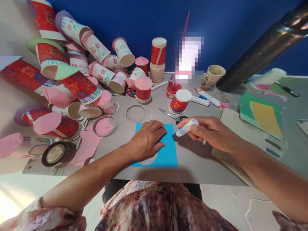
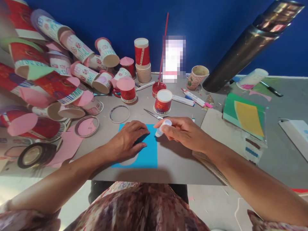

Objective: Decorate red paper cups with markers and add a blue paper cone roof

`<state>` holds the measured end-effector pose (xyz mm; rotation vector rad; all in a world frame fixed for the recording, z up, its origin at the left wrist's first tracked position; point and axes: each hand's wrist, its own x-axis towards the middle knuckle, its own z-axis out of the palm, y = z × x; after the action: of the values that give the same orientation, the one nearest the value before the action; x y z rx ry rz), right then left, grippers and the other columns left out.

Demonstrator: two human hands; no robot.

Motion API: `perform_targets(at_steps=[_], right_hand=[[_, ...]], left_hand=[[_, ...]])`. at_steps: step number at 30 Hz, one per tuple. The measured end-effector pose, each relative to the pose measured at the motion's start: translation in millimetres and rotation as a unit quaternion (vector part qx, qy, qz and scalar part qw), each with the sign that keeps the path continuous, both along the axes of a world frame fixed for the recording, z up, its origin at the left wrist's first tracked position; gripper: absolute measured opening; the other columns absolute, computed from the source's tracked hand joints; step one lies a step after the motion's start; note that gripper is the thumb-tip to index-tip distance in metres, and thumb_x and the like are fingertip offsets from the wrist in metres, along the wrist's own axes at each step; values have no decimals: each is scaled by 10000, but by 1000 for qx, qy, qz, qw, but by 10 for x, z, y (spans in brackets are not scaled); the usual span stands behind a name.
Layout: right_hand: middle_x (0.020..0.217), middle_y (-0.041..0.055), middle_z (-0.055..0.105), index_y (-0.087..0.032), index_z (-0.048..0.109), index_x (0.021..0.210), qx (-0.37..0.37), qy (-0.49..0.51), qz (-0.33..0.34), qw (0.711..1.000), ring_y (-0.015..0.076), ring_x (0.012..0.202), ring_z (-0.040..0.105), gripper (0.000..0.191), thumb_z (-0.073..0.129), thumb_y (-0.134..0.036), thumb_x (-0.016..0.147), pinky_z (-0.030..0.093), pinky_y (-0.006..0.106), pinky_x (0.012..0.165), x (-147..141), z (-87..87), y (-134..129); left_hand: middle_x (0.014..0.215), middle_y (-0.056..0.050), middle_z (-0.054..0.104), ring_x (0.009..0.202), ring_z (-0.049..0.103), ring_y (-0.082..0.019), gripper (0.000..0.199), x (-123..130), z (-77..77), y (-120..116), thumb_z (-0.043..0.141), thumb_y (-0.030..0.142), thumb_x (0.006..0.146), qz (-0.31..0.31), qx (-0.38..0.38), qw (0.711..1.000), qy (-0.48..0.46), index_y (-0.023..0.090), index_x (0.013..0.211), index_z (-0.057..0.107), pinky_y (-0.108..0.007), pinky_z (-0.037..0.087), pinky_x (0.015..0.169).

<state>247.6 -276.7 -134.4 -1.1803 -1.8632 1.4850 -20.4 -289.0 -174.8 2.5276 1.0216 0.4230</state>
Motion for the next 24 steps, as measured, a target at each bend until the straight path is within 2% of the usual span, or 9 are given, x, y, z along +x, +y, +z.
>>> perform_targets(at_steps=[3,6,8,14,19,24], right_hand=[[630,-9,557,-206,811,971,47,-27,-39,998,121,539,437,482,634,-652,933,335,268,486,-130,-103,84],[616,-17,567,-203,803,980,35,20,-112,993,121,528,439,425,682,-603,904,342,273,490,-177,-236,119],[583,-29,543,-200,797,955,27,46,-143,988,117,514,425,395,711,-578,883,337,273,487,-167,-288,116],[555,-26,547,-189,805,925,40,38,-160,986,110,487,419,416,720,-592,868,309,269,455,-96,-280,95],[581,-14,586,-193,797,927,35,55,-153,986,111,476,470,465,704,-646,879,350,266,457,-78,-273,100],[588,-20,591,-191,793,947,53,66,-157,984,109,487,484,501,698,-679,882,366,258,469,-42,-284,127]], left_hand=[[1290,-183,643,1187,586,-345,432,-25,20,19,683,396,957,-7,-8,1000,1,122,1290,650,-525,490,1011],[1346,-194,617,1244,557,-368,592,-56,32,36,710,512,923,-18,-12,1000,-8,140,1372,605,-547,472,1032],[1353,-188,619,1258,551,-370,620,-66,39,39,714,518,918,-19,-17,1000,0,161,1407,583,-548,464,1032],[1343,-181,651,1244,577,-357,571,-29,25,30,672,506,961,3,11,1000,25,160,1403,570,-531,442,1039],[1325,-183,662,1230,592,-353,542,-20,-5,42,658,481,979,17,30,999,33,140,1392,574,-508,457,1009],[1334,-167,664,1211,617,-339,458,-116,88,56,667,389,981,12,24,997,71,160,1370,591,-511,442,1026]])
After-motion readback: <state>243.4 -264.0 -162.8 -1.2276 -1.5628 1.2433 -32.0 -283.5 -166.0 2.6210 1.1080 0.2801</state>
